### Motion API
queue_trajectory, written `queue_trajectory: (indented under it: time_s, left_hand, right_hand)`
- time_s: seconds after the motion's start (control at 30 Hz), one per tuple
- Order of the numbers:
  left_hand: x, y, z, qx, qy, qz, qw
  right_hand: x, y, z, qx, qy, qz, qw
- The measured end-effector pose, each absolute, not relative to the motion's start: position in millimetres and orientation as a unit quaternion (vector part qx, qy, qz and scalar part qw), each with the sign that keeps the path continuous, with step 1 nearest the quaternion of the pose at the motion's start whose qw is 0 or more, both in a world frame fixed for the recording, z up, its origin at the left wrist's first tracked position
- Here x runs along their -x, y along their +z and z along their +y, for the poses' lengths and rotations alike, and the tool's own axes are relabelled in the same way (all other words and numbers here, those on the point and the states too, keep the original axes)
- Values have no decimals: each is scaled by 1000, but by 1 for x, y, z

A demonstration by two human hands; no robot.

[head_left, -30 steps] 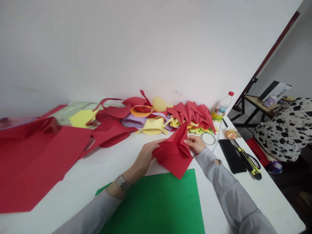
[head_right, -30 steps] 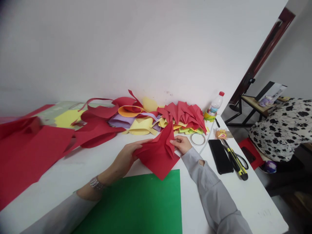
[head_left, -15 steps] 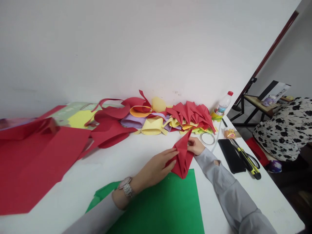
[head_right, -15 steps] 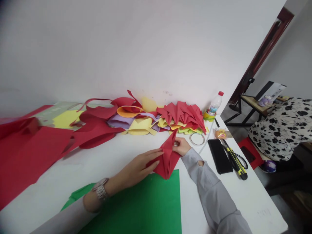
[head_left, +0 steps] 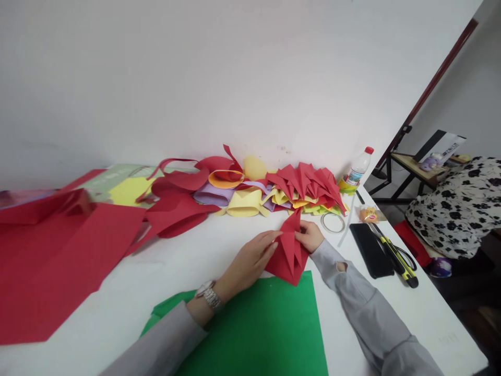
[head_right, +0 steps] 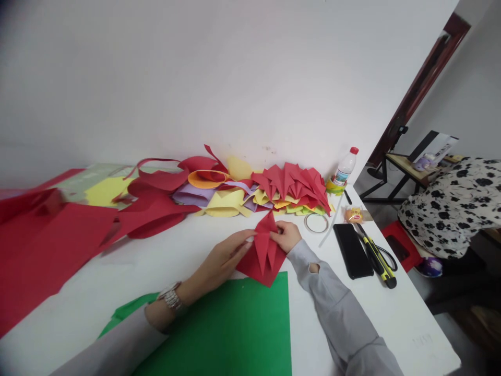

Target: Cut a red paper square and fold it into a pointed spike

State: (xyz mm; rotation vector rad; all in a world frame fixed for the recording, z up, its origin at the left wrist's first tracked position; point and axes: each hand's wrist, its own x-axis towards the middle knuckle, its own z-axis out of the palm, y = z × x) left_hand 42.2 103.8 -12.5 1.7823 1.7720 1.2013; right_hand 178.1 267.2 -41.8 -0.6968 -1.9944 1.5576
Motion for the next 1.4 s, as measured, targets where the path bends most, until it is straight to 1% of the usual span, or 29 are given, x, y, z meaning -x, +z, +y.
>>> queue_trajectory:
  time_s: [0.27,0.6,0.87,1.07,1.33,1.4]
  left_hand:
    - [-39,-19,107,-579,459,649,180]
    - [-39,-16,103,-613,449,622,188]
    - [-37,-30,106,-612,438,640,158]
    - [-34,-32,110,-651,407,623,148]
    - [-31,-29,107,-716,353,590,120]
    - [-32,-28,109,-718,349,592,110]
  right_hand:
    - [-179,-43,268,274,569,-738,236]
    - [-184,-34,270,193,610,-747,180]
    - [-193,-30,276,171,605,-765,142]
    - [-195,-36,274,131,550,-814,132]
    - [-202,-26,266,153,504,-838,142]
    - [-202,-26,262,179,491,-840,143]
